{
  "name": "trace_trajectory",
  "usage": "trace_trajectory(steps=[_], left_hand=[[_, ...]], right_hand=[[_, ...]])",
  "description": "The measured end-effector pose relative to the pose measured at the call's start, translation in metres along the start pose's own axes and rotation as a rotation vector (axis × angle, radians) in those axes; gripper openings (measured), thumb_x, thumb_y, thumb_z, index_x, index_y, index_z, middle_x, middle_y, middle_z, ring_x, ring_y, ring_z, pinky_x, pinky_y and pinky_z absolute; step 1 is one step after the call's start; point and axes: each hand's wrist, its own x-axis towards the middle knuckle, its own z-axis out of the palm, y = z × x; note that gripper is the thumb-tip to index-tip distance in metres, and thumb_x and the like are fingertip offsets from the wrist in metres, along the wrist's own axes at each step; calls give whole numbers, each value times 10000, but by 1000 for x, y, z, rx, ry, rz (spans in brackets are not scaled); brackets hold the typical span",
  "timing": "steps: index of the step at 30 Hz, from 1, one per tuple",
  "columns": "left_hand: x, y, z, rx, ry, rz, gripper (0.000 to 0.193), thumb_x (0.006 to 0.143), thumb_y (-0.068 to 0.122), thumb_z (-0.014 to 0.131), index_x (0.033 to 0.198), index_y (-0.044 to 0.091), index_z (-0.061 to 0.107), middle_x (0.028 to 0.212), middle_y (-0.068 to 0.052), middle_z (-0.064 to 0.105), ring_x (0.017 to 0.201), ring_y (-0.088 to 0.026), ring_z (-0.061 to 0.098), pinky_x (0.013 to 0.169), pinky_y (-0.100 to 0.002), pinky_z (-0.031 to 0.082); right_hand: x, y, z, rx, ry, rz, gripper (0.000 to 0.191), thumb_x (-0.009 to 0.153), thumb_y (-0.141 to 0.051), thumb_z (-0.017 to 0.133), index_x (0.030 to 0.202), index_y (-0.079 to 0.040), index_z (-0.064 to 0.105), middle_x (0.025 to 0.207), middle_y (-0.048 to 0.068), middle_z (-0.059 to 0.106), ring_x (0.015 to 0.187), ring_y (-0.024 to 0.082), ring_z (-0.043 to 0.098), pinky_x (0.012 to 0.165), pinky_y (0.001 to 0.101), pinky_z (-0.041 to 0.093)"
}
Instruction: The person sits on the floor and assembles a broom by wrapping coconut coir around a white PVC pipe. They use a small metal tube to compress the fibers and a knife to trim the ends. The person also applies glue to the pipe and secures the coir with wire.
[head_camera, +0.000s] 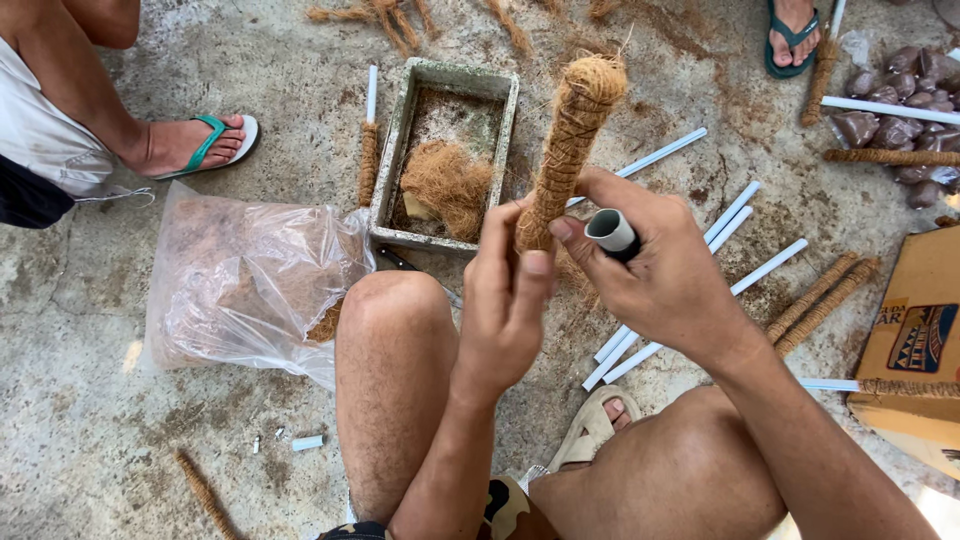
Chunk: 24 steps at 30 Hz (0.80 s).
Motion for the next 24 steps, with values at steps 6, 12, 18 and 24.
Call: trace_trajectory(steps=[6, 12, 18, 24], left_hand=[[1, -11, 5, -92, 78, -47, 380, 1197, 397, 429, 1161, 34, 538, 779, 28, 523, 637, -60, 459, 575, -241, 381], [-4, -16, -3, -471, 5, -159, 366, 1153, 396, 413, 1196, 45, 509, 767, 59, 382, 612, -41, 300, 528, -212, 247], [-5, -10, -1, -532, -13, -191, 414, 1120, 434, 369, 1154, 50, 520, 738, 52, 380, 577, -33, 291, 499, -220, 239], [-15, -18, -9, -924, -408, -255, 473, 1148, 511, 364, 1004, 75, 477, 692, 54, 346, 511, -52, 255, 460, -249, 226]], right_hand=[[2, -14, 10, 284, 96, 65, 198, 1061, -160, 594, 1180, -17, 663, 648, -61, 476, 514, 21, 404, 427, 222, 291], [0, -21, 8, 181, 197, 38, 150, 1127, -119, 566, 1104, -33, 687, 675, -76, 486, 569, 4, 389, 496, 208, 265], [1, -19, 11, 129, 205, 85, 162, 1060, -33, 522, 1075, -34, 684, 680, -76, 523, 519, -4, 402, 432, 208, 264], [6, 3, 8, 289, 133, 62, 131, 1083, -21, 538, 1032, 6, 656, 710, -42, 512, 596, 7, 444, 488, 213, 300]])
